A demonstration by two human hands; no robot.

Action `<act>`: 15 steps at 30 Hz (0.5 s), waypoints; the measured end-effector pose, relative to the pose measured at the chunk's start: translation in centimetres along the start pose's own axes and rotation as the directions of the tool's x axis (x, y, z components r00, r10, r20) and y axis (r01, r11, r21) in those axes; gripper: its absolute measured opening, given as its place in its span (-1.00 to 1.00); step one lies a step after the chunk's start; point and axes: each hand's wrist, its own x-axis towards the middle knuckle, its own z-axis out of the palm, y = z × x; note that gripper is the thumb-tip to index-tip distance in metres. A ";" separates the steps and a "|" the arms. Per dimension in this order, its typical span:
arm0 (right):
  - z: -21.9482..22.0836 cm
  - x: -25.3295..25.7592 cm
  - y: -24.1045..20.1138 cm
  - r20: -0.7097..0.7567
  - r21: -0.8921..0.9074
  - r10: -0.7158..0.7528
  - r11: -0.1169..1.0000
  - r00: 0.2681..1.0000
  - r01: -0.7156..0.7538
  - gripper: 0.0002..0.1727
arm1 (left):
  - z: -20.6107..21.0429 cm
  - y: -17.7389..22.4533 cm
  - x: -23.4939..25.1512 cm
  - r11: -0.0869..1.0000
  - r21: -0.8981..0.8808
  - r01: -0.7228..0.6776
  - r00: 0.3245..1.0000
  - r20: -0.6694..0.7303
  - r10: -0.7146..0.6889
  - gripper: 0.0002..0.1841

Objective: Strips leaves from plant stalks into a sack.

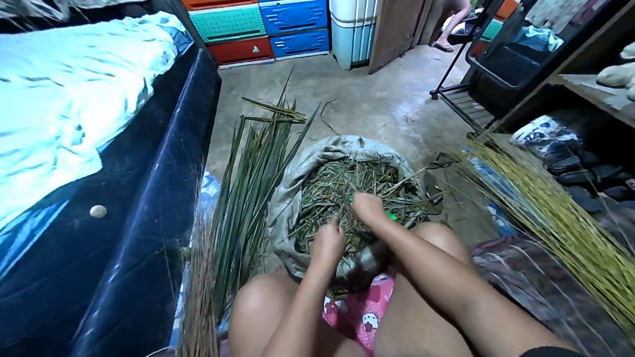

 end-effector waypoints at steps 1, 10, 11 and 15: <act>-0.4 0.5 0.4 -0.007 0.020 0.025 0.999 1.000 -0.025 -0.59 | 0.1 -0.1 -0.1 1.000 -0.023 -0.014 1.000 0.000 0.014 -0.49; 0.4 -5.3 -1.1 0.137 0.060 -0.252 0.967 0.958 0.246 -0.59 | -1.4 -1.8 0.7 0.980 -0.198 -0.003 0.998 -0.060 -0.009 -0.59; 0.2 -4.9 -1.0 0.117 0.037 -0.230 0.973 0.966 0.227 -0.59 | -1.6 -1.6 0.4 0.976 -0.216 -0.007 0.999 -0.052 -0.004 -0.58; -0.7 -1.1 0.2 0.004 0.034 -0.068 0.997 0.998 0.068 -0.58 | -1.3 -0.9 -0.1 0.945 -0.327 -0.009 1.000 -0.016 0.004 -0.57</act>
